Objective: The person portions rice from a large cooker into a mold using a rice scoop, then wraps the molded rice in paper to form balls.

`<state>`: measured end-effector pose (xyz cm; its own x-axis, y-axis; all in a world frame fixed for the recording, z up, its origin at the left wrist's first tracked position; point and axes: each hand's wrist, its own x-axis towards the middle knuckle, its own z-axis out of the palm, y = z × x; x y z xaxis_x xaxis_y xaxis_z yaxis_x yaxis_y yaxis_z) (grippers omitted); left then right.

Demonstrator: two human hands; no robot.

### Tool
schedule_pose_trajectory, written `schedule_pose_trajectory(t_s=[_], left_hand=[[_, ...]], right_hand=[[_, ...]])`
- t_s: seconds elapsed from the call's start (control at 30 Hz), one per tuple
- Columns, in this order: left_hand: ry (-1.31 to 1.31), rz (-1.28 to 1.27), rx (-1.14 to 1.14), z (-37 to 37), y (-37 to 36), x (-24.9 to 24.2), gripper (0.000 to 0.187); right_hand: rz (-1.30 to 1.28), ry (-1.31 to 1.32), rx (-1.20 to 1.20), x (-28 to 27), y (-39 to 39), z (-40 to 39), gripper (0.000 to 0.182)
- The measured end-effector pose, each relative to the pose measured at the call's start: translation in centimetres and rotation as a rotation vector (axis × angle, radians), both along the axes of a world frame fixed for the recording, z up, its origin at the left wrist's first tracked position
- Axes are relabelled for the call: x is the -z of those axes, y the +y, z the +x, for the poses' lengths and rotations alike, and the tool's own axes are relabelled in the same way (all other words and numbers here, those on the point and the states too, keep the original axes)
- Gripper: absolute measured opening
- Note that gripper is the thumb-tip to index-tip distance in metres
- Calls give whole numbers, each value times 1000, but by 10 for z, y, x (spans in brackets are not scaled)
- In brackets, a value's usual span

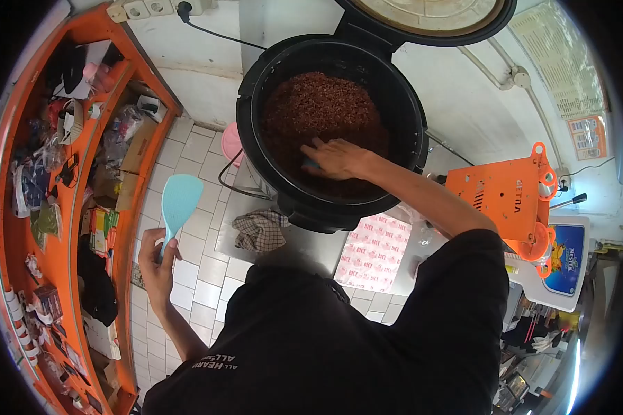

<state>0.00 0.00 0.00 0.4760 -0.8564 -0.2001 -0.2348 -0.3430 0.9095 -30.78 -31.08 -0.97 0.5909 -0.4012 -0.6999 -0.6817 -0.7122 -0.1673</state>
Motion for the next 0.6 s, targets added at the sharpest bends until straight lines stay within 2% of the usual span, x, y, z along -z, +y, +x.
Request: schedule_pose_trajectory(t_s=[0.07, 0.1, 0.17, 0.2, 0.27, 0.3, 0.37, 0.4, 0.43, 0.5, 0.57, 0.6], left_hand=[[-27, -24, -32, -7, -4, -14, 19], [-29, -14, -30, -2, -6, -9, 19], [-250, -175, 42, 1, -10, -6, 18], [-255, -181, 41, 1, -15, -9, 18], [-264, -241, 16, -7, -25, -18, 19], [-264, -232, 18, -13, -29, -18, 19], [73, -226, -16, -23, -52, -15, 19], [-204, -435, 59, -33, -72, -18, 21], [-210, -445, 63, -39, -86, -23, 21], [-224, -503, 198, -49, -107, -36, 23], [-253, -543, 241, -62, -126, -44, 25], [-275, -571, 292, -67, -138, -48, 27]], right_hand=[[-55, -228, -79, 10, 8, -8, 61], [-45, -231, -76, 20, 12, -5, 61], [-102, -466, -21, 25, 20, -4, 55], [-108, -471, -22, 14, 16, 4, 55], [298, -502, 278, -19, 11, 21, 53], [307, -501, 282, -12, 9, 20, 53], [377, -789, 336, 4, -1, 17, 56], [404, -701, 627, -16, 6, 21, 60], [395, -711, 626, -26, 3, 20, 60], [665, -742, 987, -41, -5, 14, 63], [742, -834, 1006, -46, -16, 2, 64], [887, -986, 1086, -57, -18, -2, 64]])
